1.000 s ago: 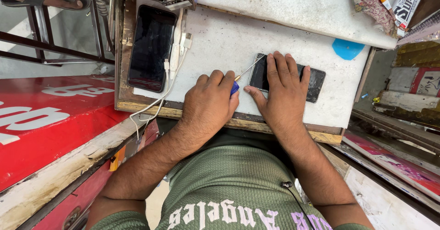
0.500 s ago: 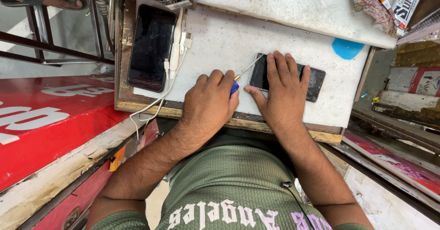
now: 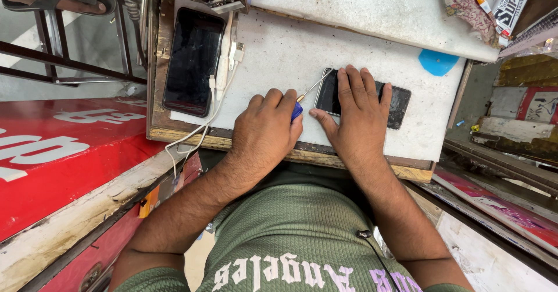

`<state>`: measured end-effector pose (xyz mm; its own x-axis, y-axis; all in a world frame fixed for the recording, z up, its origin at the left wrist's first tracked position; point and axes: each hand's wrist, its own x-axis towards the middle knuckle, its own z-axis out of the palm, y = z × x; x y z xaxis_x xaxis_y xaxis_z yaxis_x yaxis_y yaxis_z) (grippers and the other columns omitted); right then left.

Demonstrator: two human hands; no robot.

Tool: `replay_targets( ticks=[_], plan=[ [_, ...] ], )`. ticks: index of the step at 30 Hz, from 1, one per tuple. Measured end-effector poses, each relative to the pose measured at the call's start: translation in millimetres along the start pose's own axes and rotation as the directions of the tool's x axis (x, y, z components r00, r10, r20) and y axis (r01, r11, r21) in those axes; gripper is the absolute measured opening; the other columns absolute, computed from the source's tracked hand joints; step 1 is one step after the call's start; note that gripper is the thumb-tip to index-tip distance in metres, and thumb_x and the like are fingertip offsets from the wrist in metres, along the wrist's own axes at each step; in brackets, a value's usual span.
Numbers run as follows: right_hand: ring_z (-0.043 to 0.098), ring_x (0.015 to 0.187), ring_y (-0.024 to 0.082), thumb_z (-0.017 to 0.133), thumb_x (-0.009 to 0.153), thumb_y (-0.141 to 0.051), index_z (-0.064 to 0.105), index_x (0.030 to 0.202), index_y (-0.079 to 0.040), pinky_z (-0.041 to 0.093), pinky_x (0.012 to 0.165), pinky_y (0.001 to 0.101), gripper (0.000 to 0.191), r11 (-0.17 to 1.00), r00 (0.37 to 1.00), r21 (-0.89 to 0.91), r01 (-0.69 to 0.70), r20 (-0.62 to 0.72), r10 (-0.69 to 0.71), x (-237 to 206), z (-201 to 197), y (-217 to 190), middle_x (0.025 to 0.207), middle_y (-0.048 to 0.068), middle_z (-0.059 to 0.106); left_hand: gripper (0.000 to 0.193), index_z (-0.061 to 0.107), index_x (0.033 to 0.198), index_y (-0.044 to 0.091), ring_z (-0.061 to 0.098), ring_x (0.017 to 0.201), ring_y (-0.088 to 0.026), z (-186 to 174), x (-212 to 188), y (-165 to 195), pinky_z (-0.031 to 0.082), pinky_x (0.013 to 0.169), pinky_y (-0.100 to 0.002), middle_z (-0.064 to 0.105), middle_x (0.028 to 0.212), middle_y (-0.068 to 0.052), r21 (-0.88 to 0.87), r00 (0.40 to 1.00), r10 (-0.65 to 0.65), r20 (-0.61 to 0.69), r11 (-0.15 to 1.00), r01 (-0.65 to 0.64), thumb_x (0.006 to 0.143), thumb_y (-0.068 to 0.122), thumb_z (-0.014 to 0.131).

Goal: The person pries along the edge of a smartphone screen with a blue-handled pry tool, working around the perimeter to separate the screen from the phone body on a workbench. They steady the phone with one hand while inserting and sliding the blade along the seam, repositioning the phone as they work.

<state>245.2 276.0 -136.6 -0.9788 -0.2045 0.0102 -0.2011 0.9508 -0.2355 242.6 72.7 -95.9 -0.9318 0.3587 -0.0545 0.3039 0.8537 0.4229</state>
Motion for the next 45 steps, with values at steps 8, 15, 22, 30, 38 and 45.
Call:
replay_targets(
  ticks=[8,15,22,30,38,45],
  plan=[
    [0.039,0.149,0.040,0.075,0.089,-0.060,0.051,0.151,0.000,0.019,0.120,0.0721,0.090,1.000,1.000,0.017,-0.007,0.001,0.007,-0.2,-0.2,-1.1,0.155,0.023,0.050,0.049,0.064,0.128,-0.001,0.066,0.086,-0.026,0.2,-0.6,0.6,0.061,0.063,-0.037,0.063,0.104,-0.015,-0.002,1.000,-0.018,0.012,1.000,0.018,0.090,0.027,0.077],
    [0.039,0.149,0.040,0.074,0.089,-0.060,0.051,0.151,0.000,0.019,0.120,0.0721,0.090,1.000,1.000,-0.001,0.000,0.005,0.000,-0.6,-1.1,-0.3,0.155,0.023,0.050,0.049,0.064,0.128,-0.001,0.066,0.084,-0.026,0.4,-1.4,0.6,0.061,0.063,-0.037,0.064,0.102,-0.014,0.000,1.000,-0.014,-0.004,1.000,0.014,0.090,0.027,0.077],
    [0.040,0.149,0.040,0.075,0.088,-0.061,0.051,0.151,0.000,0.020,0.119,0.0725,0.090,1.000,1.000,-0.004,0.005,-0.007,-0.005,-0.9,-0.4,-0.5,0.155,0.022,0.051,0.049,0.064,0.129,-0.002,0.065,0.083,-0.025,1.4,-2.1,0.5,0.061,0.061,-0.036,0.064,0.103,-0.015,0.003,1.000,-0.014,-0.012,1.000,0.014,0.091,0.027,0.076],
    [0.040,0.149,0.039,0.076,0.088,-0.060,0.051,0.151,0.001,0.020,0.119,0.0729,0.091,1.000,1.000,0.003,0.018,-0.020,-0.018,-1.1,1.4,2.0,0.155,0.023,0.051,0.050,0.064,0.129,0.000,0.066,0.085,-0.027,0.6,-1.2,2.6,0.061,0.065,-0.038,0.065,0.104,-0.014,-0.025,0.999,-0.048,-0.009,0.999,0.048,0.088,0.026,0.077],
    [0.039,0.149,0.040,0.077,0.088,-0.059,0.052,0.150,0.002,0.019,0.120,0.0726,0.090,1.000,1.000,0.024,0.016,-0.027,-0.016,-2.4,3.1,2.5,0.154,0.024,0.051,0.050,0.064,0.129,0.000,0.066,0.086,-0.027,-0.8,-1.5,3.9,0.061,0.067,-0.039,0.064,0.105,-0.014,-0.031,0.998,-0.059,-0.001,0.998,0.059,0.089,0.026,0.077],
    [0.041,0.148,0.041,0.078,0.087,-0.058,0.054,0.149,0.003,0.022,0.118,0.0732,0.090,1.000,1.000,-0.003,0.016,-0.024,-0.017,-1.6,-1.7,0.0,0.153,0.024,0.053,0.048,0.065,0.129,0.002,0.065,0.086,-0.028,0.0,-3.0,4.0,0.061,0.068,-0.039,0.065,0.105,-0.013,-0.019,0.998,-0.045,-0.034,0.999,0.045,0.089,0.027,0.076]
  ],
)
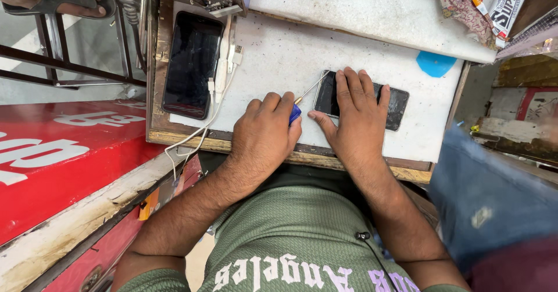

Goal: The person pries along the edge of a smartphone screen with a blue-handled pry tool, working around the perimeter to separate the screen from the phone body on a workbench. They steady the phone with one hand while inserting and sliding the blade along the seam, repositioning the phone as they work.

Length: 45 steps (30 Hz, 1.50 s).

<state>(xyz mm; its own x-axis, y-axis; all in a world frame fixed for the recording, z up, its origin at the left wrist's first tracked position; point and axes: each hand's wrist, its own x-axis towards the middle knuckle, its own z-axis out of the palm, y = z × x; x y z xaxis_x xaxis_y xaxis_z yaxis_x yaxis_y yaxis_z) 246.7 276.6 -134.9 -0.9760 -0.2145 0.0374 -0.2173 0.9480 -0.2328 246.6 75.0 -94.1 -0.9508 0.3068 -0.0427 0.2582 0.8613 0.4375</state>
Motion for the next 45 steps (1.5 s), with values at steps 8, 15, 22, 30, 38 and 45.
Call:
replay_targets(
  ticks=[8,15,22,30,38,45],
  plan=[
    [0.042,0.148,0.041,0.078,0.086,-0.059,0.054,0.148,0.002,0.022,0.118,0.0731,0.090,0.999,1.000,0.021,-0.026,-0.002,0.026,2,-2,-2,0.153,0.022,0.053,0.049,0.064,0.129,0.000,0.066,0.084,-0.026,2,0,-2,0.061,0.063,-0.037,0.065,0.104,-0.014,-0.008,1.000,0.010,0.002,1.000,-0.010,0.090,0.027,0.076],
    [0.041,0.149,0.040,0.077,0.088,-0.058,0.053,0.150,0.002,0.021,0.119,0.0731,0.090,1.000,1.000,0.014,-0.010,-0.007,0.011,1,-2,0,0.154,0.022,0.052,0.050,0.064,0.129,0.000,0.065,0.084,-0.027,2,1,-4,0.060,0.064,-0.038,0.064,0.103,-0.014,-0.018,1.000,0.013,-0.003,1.000,-0.013,0.089,0.027,0.077],
    [0.041,0.148,0.040,0.077,0.087,-0.059,0.053,0.150,0.001,0.022,0.118,0.0731,0.090,1.000,1.000,0.007,-0.004,-0.004,0.004,2,-1,2,0.154,0.022,0.052,0.049,0.063,0.129,0.000,0.065,0.084,-0.026,2,2,-4,0.061,0.063,-0.038,0.064,0.104,-0.014,-0.008,0.999,0.025,0.022,1.000,-0.025,0.090,0.027,0.076],
    [0.040,0.149,0.040,0.077,0.088,-0.059,0.052,0.151,0.001,0.020,0.119,0.0731,0.090,1.000,1.000,0.007,-0.007,-0.001,0.007,1,1,3,0.155,0.022,0.051,0.049,0.063,0.130,-0.001,0.065,0.083,-0.026,5,3,-5,0.060,0.063,-0.038,0.065,0.103,-0.014,-0.017,1.000,0.011,0.005,1.000,-0.011,0.091,0.026,0.075],
    [0.031,0.154,0.044,0.077,0.087,-0.050,0.048,0.155,0.003,0.019,0.123,0.0686,0.091,0.971,0.995,0.220,0.090,-0.051,-0.080,2,-38,3,0.160,0.026,0.045,0.049,0.064,0.131,0.003,0.069,0.087,-0.030,-17,-14,-19,0.060,0.074,-0.044,0.068,0.104,-0.014,-0.234,0.989,0.127,0.079,0.967,-0.105,0.092,0.032,0.073],
    [0.072,0.107,0.025,0.078,0.091,-0.039,0.076,0.092,-0.008,0.059,0.096,0.0421,0.031,0.676,0.749,0.420,0.605,-0.013,-0.662,-22,-75,33,0.109,0.009,0.078,0.050,0.059,0.140,0.012,0.072,0.090,-0.029,-47,-30,-20,0.059,0.076,-0.045,0.070,0.102,-0.011,-0.631,0.742,0.464,0.484,0.772,-0.071,0.096,0.036,0.064]
  ],
)
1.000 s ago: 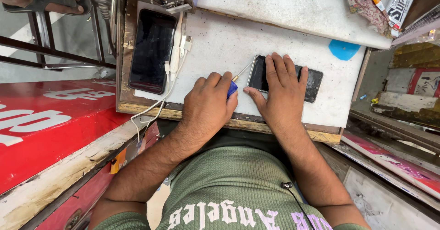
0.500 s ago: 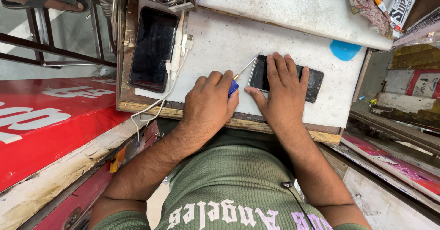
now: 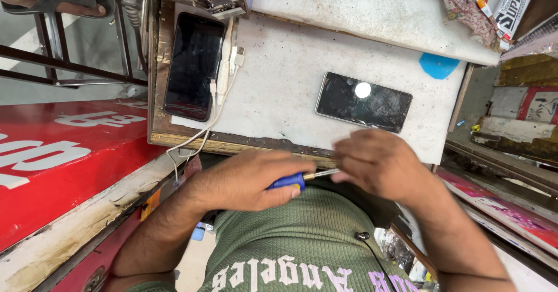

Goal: The person pries along the edge of a smartphone screen with a blue-handled pry tool, working around the perimeter to separate the screen from the phone body on a workbench. They steady the phone with one hand while inserting and sliding the blade along the seam, repositioning the phone as they work.

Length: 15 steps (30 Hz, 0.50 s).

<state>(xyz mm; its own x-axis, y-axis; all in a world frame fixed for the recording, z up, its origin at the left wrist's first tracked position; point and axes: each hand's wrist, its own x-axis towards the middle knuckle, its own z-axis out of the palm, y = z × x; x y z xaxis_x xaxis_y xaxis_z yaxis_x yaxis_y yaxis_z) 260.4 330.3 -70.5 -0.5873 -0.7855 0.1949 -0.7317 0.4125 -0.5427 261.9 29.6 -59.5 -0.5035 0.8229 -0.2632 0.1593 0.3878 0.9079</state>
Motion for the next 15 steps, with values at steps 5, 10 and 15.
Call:
replay_targets(
  ticks=[5,10,15],
  plan=[
    [0.077,0.089,0.022,0.077,0.089,-0.029,0.075,0.081,-0.011,0.063,0.078,0.0351,0.019,0.996,0.999,0.089,0.023,0.023,-0.025,-28,-26,0,0.090,0.004,0.078,0.043,0.062,0.132,0.014,0.074,0.094,-0.028,-11,-8,12,0.059,0.080,-0.044,0.073,0.108,-0.010,-0.041,0.995,0.006,0.097,0.999,-0.002,0.096,0.037,0.065],
    [0.076,0.085,0.025,0.075,0.092,-0.018,0.075,0.090,-0.012,0.060,0.076,0.0345,0.006,0.860,0.882,-0.200,-0.470,-0.073,0.465,-72,-78,13,0.093,0.005,0.077,0.042,0.065,0.130,0.014,0.074,0.094,-0.030,-30,-24,7,0.060,0.079,-0.044,0.074,0.109,-0.011,0.047,0.971,-0.094,-0.219,0.993,0.107,0.092,0.031,0.069],
    [0.071,0.108,0.033,0.066,0.087,0.001,0.071,0.136,-0.014,0.058,0.094,0.0407,0.051,0.672,0.761,-0.410,-0.617,-0.090,0.643,-102,-56,23,0.122,0.013,0.074,0.050,0.061,0.136,0.010,0.072,0.092,-0.036,-18,2,-4,0.060,0.077,-0.047,0.070,0.113,-0.016,0.128,0.818,-0.183,-0.545,0.946,0.297,0.091,0.029,0.071]
  ],
)
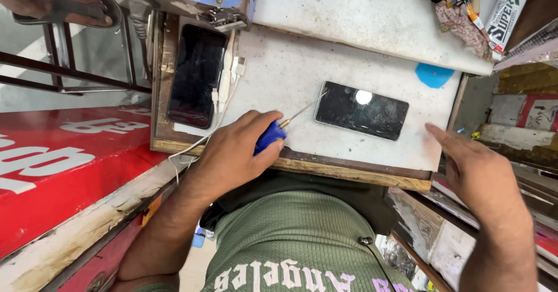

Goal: The person pries along the edge of a smartphone screen with a blue-handled pry tool, working around the perimeter to separate the screen from the phone body on a workbench. They steady the phone with one hand while inserting and sliding the blade along the seam, repositioning the phone as they work.

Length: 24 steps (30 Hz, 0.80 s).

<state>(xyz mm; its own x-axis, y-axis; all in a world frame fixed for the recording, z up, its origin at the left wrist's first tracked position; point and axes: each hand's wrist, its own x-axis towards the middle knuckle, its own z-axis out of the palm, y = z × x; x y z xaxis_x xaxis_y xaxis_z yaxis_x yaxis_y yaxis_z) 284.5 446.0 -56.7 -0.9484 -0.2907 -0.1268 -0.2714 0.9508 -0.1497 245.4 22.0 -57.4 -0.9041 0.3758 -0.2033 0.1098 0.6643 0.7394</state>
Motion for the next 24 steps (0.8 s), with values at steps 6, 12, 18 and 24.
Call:
replay_targets(
  ticks=[6,12,18,24],
  plan=[
    [0.053,0.145,0.039,0.071,0.098,-0.009,0.061,0.145,-0.011,0.042,0.124,0.0507,0.048,0.994,0.980,0.107,-0.039,-0.189,0.058,24,4,-41,0.152,0.016,0.059,0.054,0.060,0.136,0.003,0.068,0.102,-0.034,30,14,-10,0.059,0.084,-0.048,0.067,0.113,-0.016,0.157,1.000,-0.008,0.012,0.988,0.006,0.091,0.032,0.073],
    [0.051,0.138,0.040,0.083,0.084,-0.036,0.068,0.141,-0.015,0.041,0.115,0.0592,0.062,0.975,0.963,0.096,0.200,-0.204,-0.178,75,50,-83,0.153,0.016,0.056,0.055,0.059,0.137,0.002,0.065,0.102,-0.032,38,19,-14,0.058,0.085,-0.047,0.065,0.111,-0.017,0.186,0.999,-0.042,-0.004,0.982,0.042,0.092,0.030,0.072],
    [0.056,0.116,0.035,0.084,0.084,-0.045,0.067,0.143,-0.012,0.045,0.098,0.0496,0.069,0.997,0.972,0.069,0.031,-0.235,-0.014,90,60,-107,0.154,0.012,0.057,0.054,0.061,0.133,-0.001,0.065,0.099,-0.034,47,21,-2,0.058,0.081,-0.048,0.065,0.110,-0.018,0.184,0.995,-0.005,-0.102,0.983,0.024,0.090,0.029,0.073],
    [0.054,0.114,0.034,0.084,0.087,-0.045,0.066,0.145,-0.011,0.041,0.096,0.0480,0.070,0.998,0.964,0.038,-0.050,-0.261,0.058,88,70,-133,0.156,0.010,0.056,0.049,0.064,0.130,-0.001,0.066,0.092,-0.032,60,33,13,0.060,0.071,-0.043,0.064,0.103,-0.015,0.290,0.974,0.108,-0.198,0.956,-0.047,0.089,0.025,0.073]
  ],
)
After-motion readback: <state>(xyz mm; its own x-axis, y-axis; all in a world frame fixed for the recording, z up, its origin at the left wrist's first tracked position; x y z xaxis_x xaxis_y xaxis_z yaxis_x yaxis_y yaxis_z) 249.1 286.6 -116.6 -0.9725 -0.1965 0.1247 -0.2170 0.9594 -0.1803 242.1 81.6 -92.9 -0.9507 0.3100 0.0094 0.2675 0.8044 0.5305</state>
